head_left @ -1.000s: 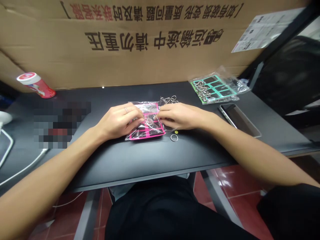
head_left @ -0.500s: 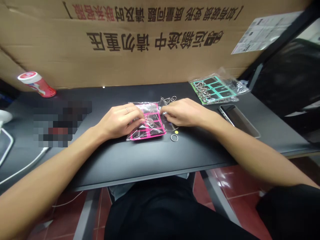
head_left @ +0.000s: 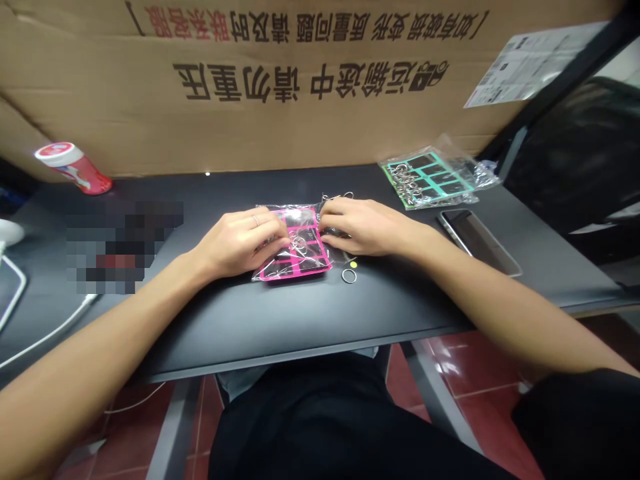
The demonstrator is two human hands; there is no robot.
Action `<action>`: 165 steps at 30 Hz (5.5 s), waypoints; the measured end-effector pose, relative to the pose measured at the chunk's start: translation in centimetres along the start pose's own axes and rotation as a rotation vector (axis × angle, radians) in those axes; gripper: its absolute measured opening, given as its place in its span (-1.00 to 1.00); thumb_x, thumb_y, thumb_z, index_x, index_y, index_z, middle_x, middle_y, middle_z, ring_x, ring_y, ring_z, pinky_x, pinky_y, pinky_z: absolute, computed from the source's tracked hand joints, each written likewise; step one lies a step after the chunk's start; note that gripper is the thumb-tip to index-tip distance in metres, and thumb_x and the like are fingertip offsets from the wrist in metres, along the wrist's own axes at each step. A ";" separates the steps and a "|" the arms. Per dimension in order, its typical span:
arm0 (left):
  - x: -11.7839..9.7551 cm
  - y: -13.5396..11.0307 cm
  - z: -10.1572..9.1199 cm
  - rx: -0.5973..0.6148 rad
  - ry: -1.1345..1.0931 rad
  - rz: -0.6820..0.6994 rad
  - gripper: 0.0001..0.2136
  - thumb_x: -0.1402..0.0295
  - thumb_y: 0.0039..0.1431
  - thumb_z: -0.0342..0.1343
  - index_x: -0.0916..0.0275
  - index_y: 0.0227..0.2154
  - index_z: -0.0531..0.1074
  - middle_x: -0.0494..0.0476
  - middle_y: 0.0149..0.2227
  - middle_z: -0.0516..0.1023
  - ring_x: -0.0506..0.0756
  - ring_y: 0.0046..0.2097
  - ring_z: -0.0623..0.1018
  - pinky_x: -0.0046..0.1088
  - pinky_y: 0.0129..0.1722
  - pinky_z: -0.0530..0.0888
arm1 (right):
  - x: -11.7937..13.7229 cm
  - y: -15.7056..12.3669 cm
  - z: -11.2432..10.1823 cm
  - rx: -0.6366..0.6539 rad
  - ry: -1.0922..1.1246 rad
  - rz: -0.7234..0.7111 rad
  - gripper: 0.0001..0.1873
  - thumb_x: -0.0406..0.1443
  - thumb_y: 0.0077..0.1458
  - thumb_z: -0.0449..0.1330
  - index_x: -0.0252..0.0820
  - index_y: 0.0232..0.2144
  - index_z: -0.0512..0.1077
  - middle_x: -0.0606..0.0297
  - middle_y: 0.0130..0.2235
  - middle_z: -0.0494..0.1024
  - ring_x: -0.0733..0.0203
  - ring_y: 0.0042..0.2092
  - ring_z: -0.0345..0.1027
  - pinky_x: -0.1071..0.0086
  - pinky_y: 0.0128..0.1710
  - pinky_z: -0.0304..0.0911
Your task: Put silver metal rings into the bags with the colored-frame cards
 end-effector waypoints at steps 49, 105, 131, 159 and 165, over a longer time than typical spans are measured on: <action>0.3 -0.2 0.8 0.084 -0.014 -0.010 -0.88 0.27 0.49 0.17 0.16 -0.13 0.57 0.13 -0.14 0.71 0.12 -0.12 0.69 -0.27 0.04 0.60 | 1.2 0.2 0.4 -0.048 0.131 -0.175 -0.61 -0.20 0.50 0.12 -0.26 0.20 0.54 -0.10 0.15 0.60 -0.12 0.13 0.50 -0.01 0.13 0.48; 0.7 0.4 1.2 0.218 -0.149 -0.074 -0.82 0.19 0.48 0.14 0.15 -0.09 0.56 0.18 -0.11 0.65 0.22 -0.05 0.61 -0.12 0.11 0.52 | 1.1 0.0 0.1 -0.063 0.192 -0.173 -0.60 -0.22 0.47 0.14 -0.19 0.24 0.53 -0.02 0.14 0.60 -0.13 0.14 0.47 -0.06 0.16 0.45; 0.6 0.6 1.4 0.238 -0.195 -0.116 -0.80 0.17 0.46 0.15 0.14 -0.07 0.57 0.17 -0.09 0.63 0.25 0.00 0.61 -0.04 0.18 0.51 | 0.8 -0.2 0.3 -0.030 0.205 -0.155 -0.58 -0.21 0.47 0.12 -0.17 0.27 0.51 0.01 0.17 0.58 -0.15 0.18 0.44 -0.10 0.21 0.40; 0.8 0.6 1.4 0.231 -0.222 -0.136 -0.86 0.22 0.42 0.20 0.06 -0.06 0.57 0.14 -0.08 0.65 0.24 0.03 0.62 -0.04 0.23 0.50 | 0.6 -0.3 0.6 -0.003 0.194 -0.145 -0.57 -0.21 0.48 0.11 -0.22 0.27 0.49 -0.01 0.21 0.54 -0.15 0.20 0.42 -0.04 0.22 0.33; 0.6 0.5 1.4 0.230 -0.193 -0.110 -0.85 0.22 0.44 0.17 0.06 -0.04 0.57 0.15 -0.06 0.65 0.24 0.02 0.61 -0.05 0.19 0.51 | 0.8 -0.3 0.4 -0.016 0.199 -0.156 -0.57 -0.21 0.48 0.10 -0.22 0.26 0.50 -0.01 0.19 0.56 -0.13 0.19 0.42 -0.06 0.21 0.35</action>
Point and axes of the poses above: each hand's wrist, its own y-axis towards the middle knuckle, its own z-axis out of the palm, x = y × z, the point moved 7 cm from there along y, towards the middle knuckle
